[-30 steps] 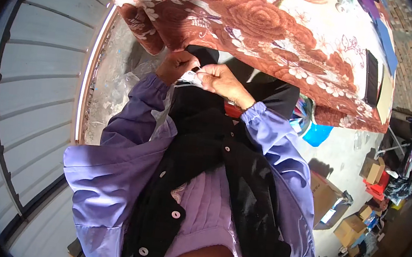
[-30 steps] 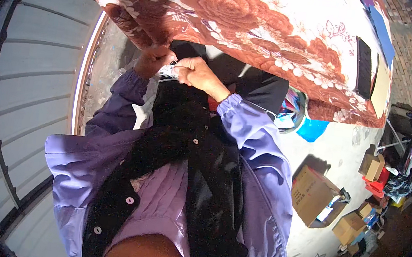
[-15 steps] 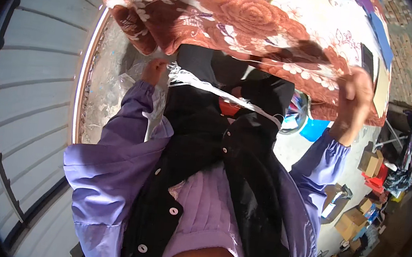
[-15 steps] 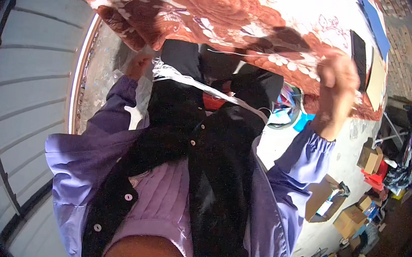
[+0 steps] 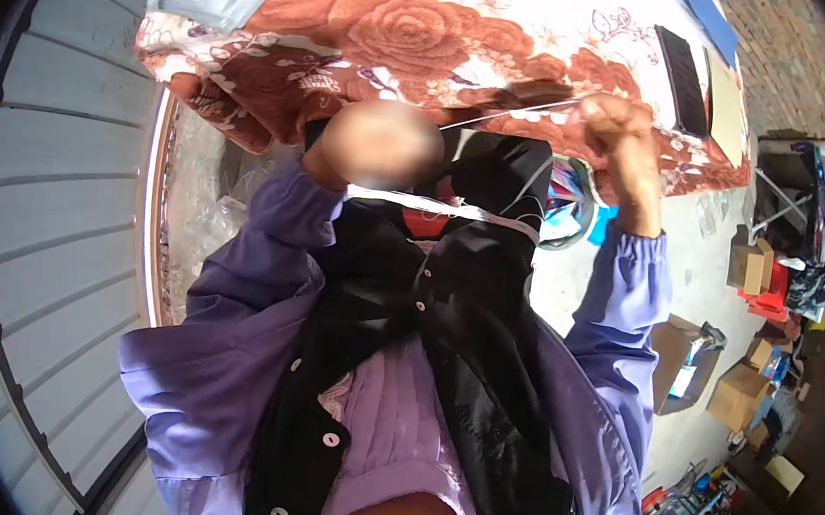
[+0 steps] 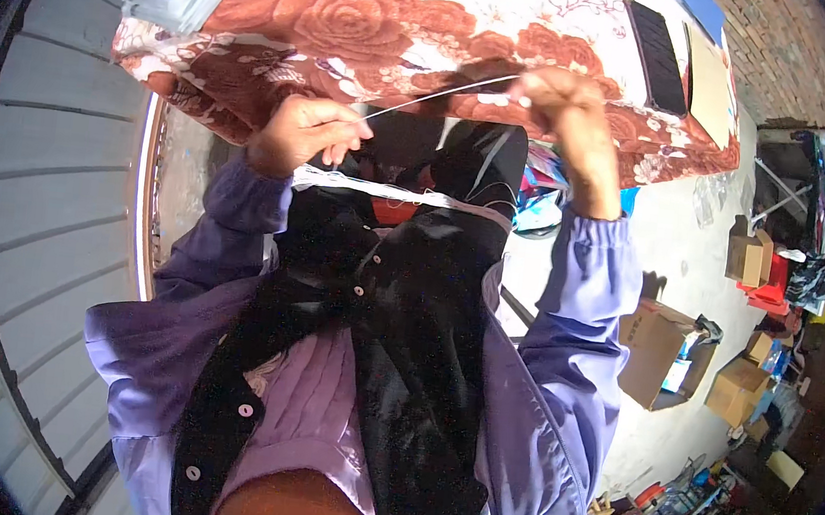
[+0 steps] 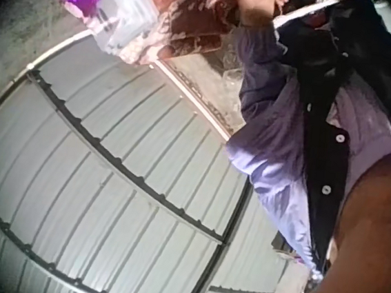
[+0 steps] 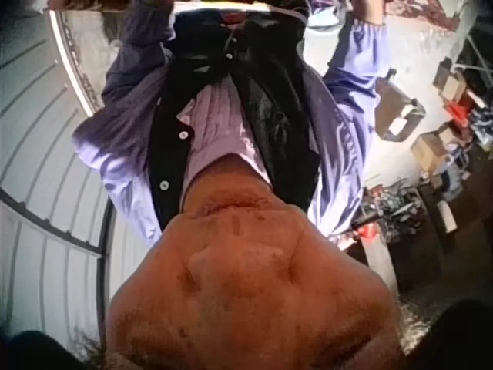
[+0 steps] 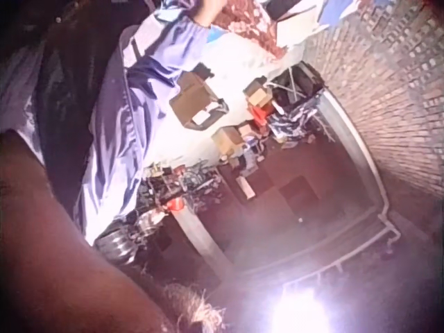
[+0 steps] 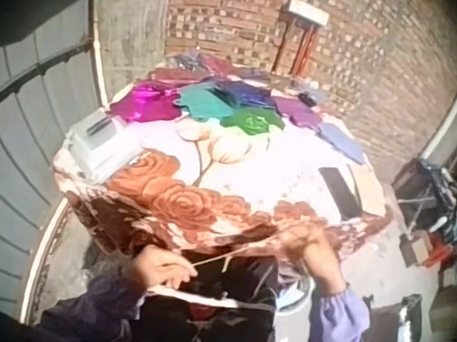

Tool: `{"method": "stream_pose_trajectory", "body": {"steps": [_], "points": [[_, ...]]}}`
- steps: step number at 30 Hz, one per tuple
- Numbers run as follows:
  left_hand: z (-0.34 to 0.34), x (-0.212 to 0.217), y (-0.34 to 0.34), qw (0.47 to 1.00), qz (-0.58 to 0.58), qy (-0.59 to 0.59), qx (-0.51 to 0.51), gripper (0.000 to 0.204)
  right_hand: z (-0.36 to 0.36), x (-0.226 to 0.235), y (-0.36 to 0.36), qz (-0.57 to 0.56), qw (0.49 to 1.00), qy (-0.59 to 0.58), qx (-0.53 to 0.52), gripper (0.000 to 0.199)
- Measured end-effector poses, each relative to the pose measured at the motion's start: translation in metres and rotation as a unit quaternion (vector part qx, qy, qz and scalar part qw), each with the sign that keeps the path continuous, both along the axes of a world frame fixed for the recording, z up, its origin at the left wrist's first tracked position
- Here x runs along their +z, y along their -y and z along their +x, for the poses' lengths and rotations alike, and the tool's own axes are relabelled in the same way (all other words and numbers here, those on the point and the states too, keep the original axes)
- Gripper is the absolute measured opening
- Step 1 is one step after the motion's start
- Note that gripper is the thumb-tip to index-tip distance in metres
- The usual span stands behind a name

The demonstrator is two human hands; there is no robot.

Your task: Winding white elastic cord or string into loops manually.

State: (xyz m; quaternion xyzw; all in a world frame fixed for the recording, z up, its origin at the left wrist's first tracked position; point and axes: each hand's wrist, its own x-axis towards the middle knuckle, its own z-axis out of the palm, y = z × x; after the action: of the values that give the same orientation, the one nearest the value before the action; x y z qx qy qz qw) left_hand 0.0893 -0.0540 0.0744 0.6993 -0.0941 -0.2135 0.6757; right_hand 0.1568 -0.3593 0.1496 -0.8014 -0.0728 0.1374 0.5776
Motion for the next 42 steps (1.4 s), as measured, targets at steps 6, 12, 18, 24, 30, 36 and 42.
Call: {"method": "stream_pose_trajectory", "body": {"steps": [6, 12, 18, 24, 30, 36, 42], "points": [[0.001, -0.019, -0.02, 0.999, 0.004, -0.052, -0.007, 0.022, -0.003, -0.04, 0.073, 0.071, 0.988, -0.022, -0.137, 0.02], [-0.003, -0.022, -0.027, 0.998, 0.022, -0.053, -0.003, 0.021, 0.003, -0.089, 0.113, 0.077, 0.968, 0.003, -0.24, 0.02], [-0.011, -0.015, 0.002, 0.987, 0.13, -0.089, -0.014, 0.024, -0.024, -0.095, 0.045, -0.325, 0.899, 0.279, -0.089, 0.02], [-0.018, 0.0, 0.028, 0.988, 0.141, -0.051, -0.033, 0.02, -0.094, -0.112, -0.066, 0.248, 0.96, -0.066, 0.109, 0.013], [-0.024, -0.007, 0.013, 0.988, 0.049, -0.135, -0.051, 0.018, -0.093, -0.12, -0.061, 0.177, 0.981, -0.004, 0.076, 0.016], [-0.026, -0.022, 0.057, 0.968, -0.16, -0.133, 0.142, 0.015, -0.107, -0.114, -0.071, 0.133, 0.981, 0.079, 0.121, 0.013], [-0.018, -0.003, 0.059, 0.999, 0.019, -0.031, -0.017, 0.019, -0.09, -0.099, -0.049, 0.237, 0.968, 0.037, 0.075, 0.015]]}}
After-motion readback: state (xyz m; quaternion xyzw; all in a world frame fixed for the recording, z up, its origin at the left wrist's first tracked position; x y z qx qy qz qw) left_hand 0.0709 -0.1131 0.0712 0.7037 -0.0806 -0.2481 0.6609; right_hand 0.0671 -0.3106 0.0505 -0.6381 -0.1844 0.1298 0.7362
